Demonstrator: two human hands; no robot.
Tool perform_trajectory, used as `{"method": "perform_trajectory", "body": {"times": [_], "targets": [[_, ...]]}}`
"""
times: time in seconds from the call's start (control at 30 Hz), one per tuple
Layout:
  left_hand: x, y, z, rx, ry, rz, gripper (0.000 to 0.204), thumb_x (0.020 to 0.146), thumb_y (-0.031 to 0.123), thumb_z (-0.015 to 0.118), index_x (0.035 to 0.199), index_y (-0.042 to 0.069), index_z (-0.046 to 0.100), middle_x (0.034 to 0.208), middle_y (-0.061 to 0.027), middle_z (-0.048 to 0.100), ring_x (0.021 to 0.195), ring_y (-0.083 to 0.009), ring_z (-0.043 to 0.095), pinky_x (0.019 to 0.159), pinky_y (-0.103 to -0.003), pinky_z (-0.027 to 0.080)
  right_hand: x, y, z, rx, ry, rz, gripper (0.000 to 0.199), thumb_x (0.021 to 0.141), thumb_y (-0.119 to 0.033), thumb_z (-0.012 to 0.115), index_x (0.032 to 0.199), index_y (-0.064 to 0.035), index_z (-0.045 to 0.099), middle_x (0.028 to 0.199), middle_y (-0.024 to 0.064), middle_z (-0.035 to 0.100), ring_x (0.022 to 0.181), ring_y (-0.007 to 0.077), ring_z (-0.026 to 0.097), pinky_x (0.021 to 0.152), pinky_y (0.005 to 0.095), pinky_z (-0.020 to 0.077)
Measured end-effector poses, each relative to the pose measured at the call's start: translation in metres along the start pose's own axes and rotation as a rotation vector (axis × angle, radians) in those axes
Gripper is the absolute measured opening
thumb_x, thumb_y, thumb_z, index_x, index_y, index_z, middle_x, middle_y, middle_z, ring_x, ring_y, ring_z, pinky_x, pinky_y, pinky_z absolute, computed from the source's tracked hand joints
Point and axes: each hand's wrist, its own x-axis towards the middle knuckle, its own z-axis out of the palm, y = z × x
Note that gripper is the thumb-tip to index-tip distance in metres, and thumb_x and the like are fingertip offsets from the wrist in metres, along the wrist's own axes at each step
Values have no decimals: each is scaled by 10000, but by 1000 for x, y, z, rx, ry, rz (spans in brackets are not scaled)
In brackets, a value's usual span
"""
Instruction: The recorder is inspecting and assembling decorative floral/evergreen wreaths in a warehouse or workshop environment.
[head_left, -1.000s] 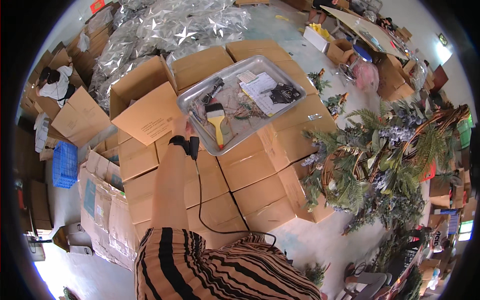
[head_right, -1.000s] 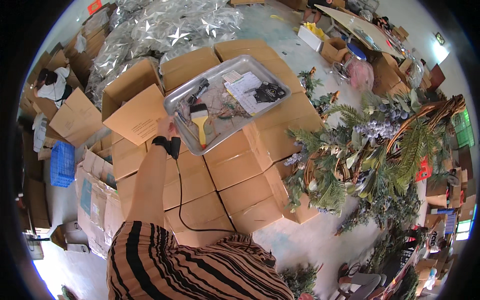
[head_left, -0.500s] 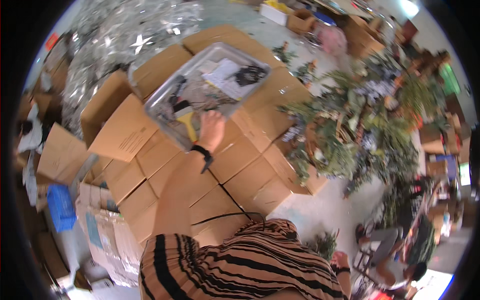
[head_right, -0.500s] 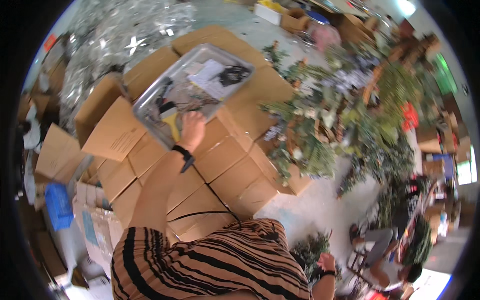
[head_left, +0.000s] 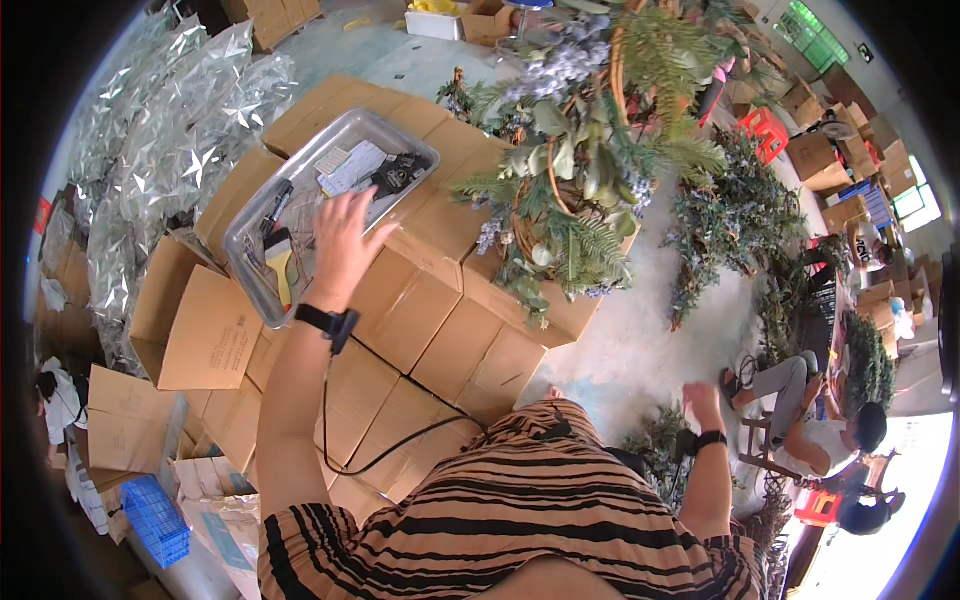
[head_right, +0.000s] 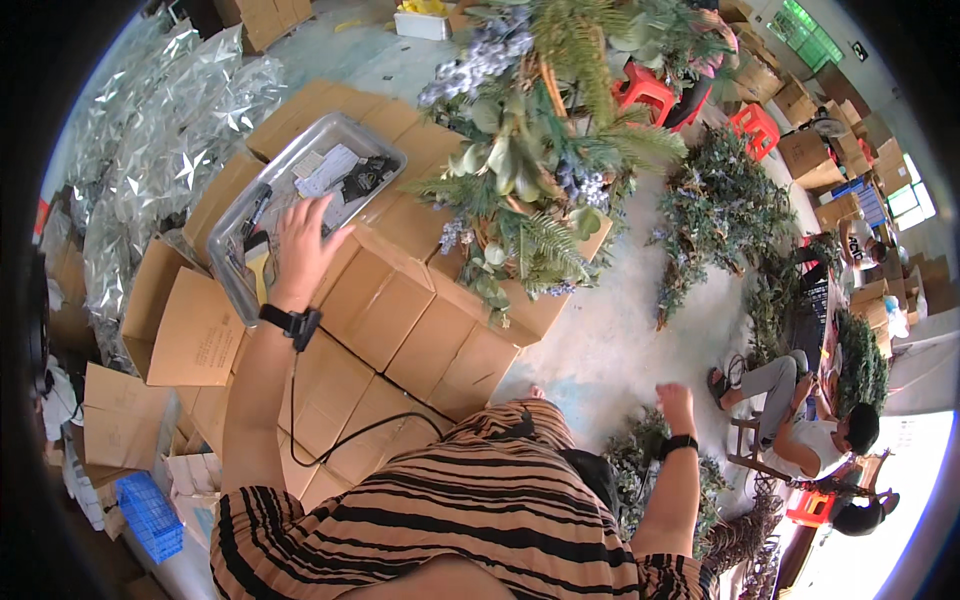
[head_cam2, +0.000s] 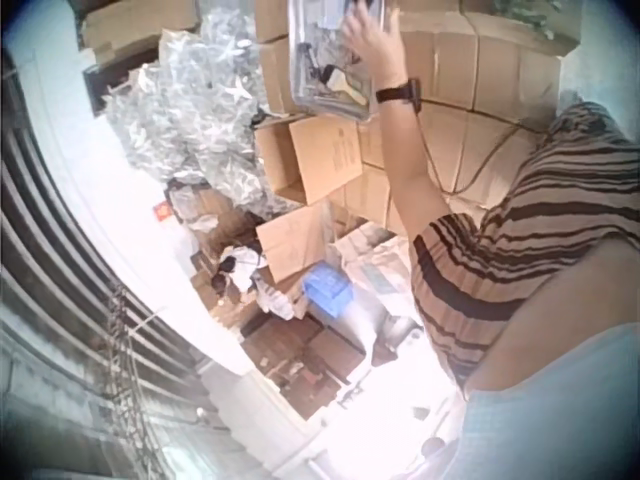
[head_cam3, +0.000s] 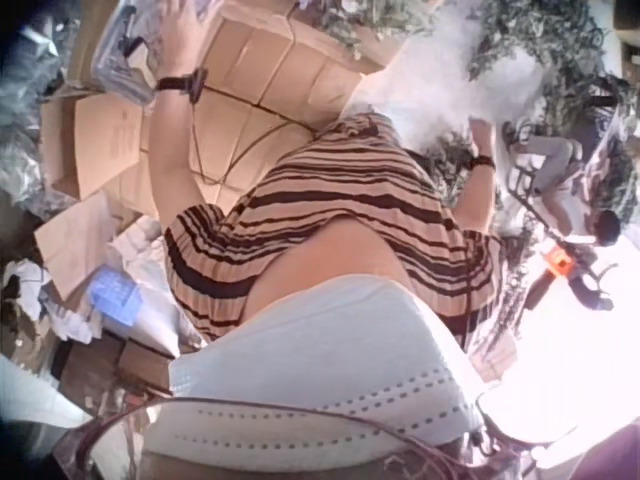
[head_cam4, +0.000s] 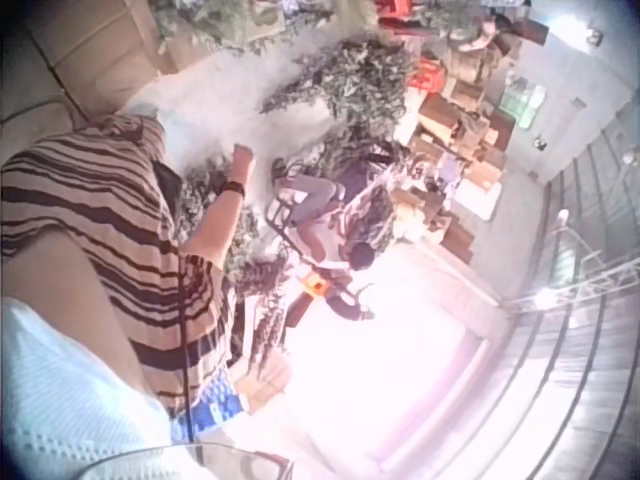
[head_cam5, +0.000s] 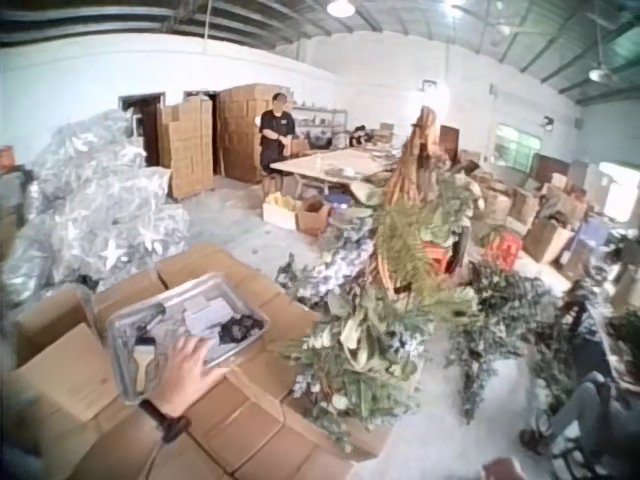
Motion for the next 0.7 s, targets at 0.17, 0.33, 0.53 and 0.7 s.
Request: {"method": "perform_trajectory", "body": {"times": [0.17, 0.33, 0.53, 0.7], "targets": [[107, 133, -60, -491, 494, 142, 328, 771, 127, 732, 1058, 37, 601, 914, -102, 601, 861, -287, 557, 778, -375, 432, 156, -53, -104, 921, 328, 431, 266, 824, -72, 603, 1089, -47, 620, 859, 66, 605, 811, 141, 606, 665, 281, 489], [217, 181, -83, -578, 590, 98, 441, 828, 232, 733, 1177, 28, 558, 1044, -114, 616, 969, -204, 586, 861, -343, 463, 248, -128, -212, 1024, 597, 98, 275, 820, -82, 670, 1086, -49, 607, 1009, 58, 569, 853, 164, 600, 703, 288, 507], [309, 185, -89, -621, 87, -82, 745, 806, 557, 671, 1223, -50, 556, 1152, -162, 616, 1058, -212, 574, 914, -318, 437, 301, -166, -261, 972, 745, -97, 328, 788, -157, 709, 1088, -54, 623, 1009, 86, 573, 917, 191, 598, 696, 294, 507], [330, 204, -66, -803, -183, -156, 640, 810, 578, 660, 1084, 0, 663, 1016, -58, 646, 967, -136, 549, 891, -277, 401, 348, -155, -227, 1122, 561, -121, 618, 749, -305, 762, 1252, -39, 519, 1177, 133, 533, 1076, 286, 549, 820, 363, 482]]}}
